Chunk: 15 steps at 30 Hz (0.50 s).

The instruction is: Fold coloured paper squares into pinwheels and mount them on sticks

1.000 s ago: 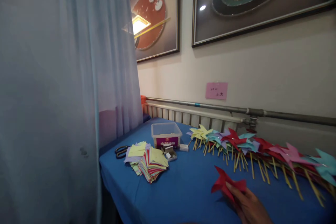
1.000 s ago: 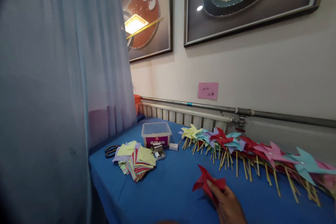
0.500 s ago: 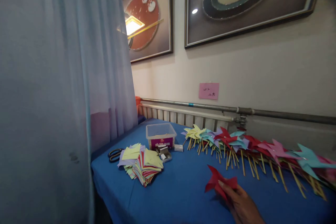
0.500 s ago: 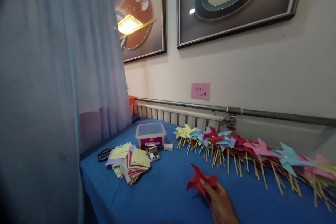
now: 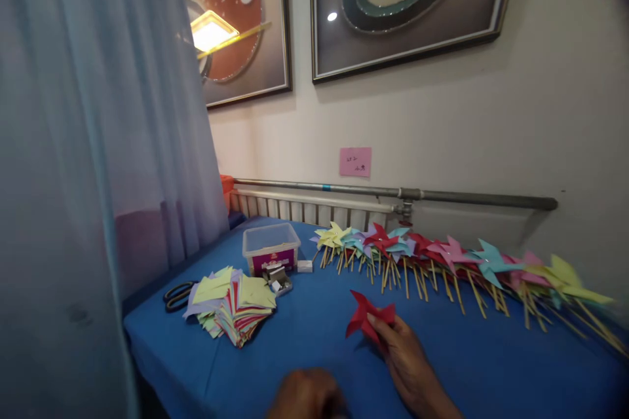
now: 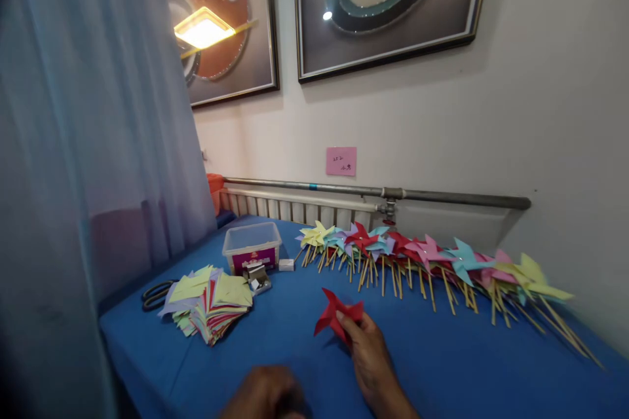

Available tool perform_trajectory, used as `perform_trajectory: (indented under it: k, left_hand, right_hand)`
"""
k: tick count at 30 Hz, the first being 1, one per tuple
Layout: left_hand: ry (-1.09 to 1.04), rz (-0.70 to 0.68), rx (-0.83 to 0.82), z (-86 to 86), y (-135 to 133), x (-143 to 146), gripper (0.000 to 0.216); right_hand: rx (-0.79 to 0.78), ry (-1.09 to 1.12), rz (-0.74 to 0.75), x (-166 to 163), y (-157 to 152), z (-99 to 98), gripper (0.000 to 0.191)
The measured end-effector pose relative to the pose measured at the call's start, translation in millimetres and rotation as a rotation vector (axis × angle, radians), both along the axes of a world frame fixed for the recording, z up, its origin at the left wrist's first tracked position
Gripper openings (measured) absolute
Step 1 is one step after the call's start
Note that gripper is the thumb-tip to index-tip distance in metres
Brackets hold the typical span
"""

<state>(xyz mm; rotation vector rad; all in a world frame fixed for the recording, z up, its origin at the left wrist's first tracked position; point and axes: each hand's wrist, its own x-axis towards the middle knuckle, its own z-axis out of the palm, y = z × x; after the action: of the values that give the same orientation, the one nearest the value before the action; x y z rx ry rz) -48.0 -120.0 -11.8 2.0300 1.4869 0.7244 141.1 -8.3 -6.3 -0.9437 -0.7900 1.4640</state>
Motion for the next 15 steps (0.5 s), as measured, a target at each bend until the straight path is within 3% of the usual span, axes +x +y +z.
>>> perform_trajectory:
  k: [4,7,10,12,15]
  left_hand:
    - [0.19,0.171,0.089,43.0,20,-25,0.011]
    - [0.307,0.196,0.131,63.1,47,-42,0.012]
    - [0.336,0.234,0.163,71.8,86,-47,0.013]
    - [0.247,0.292,0.151,73.7,110,-38,0.018]
    - [0.089,0.338,0.046,67.2,124,-17,0.027]
  right_hand:
    - [0.006,-0.004,0.008,0,2,-5.2,0.037]
    - [0.013,-0.01,-0.011,-1,5,-11.8,0.037]
    - [0.033,-0.019,-0.027,-1,8,-18.4,0.036]
    - [0.044,-0.036,-0.017,-1,10,-20.9,0.038]
    - [0.042,-0.039,0.002,1,11,-20.4,0.043]
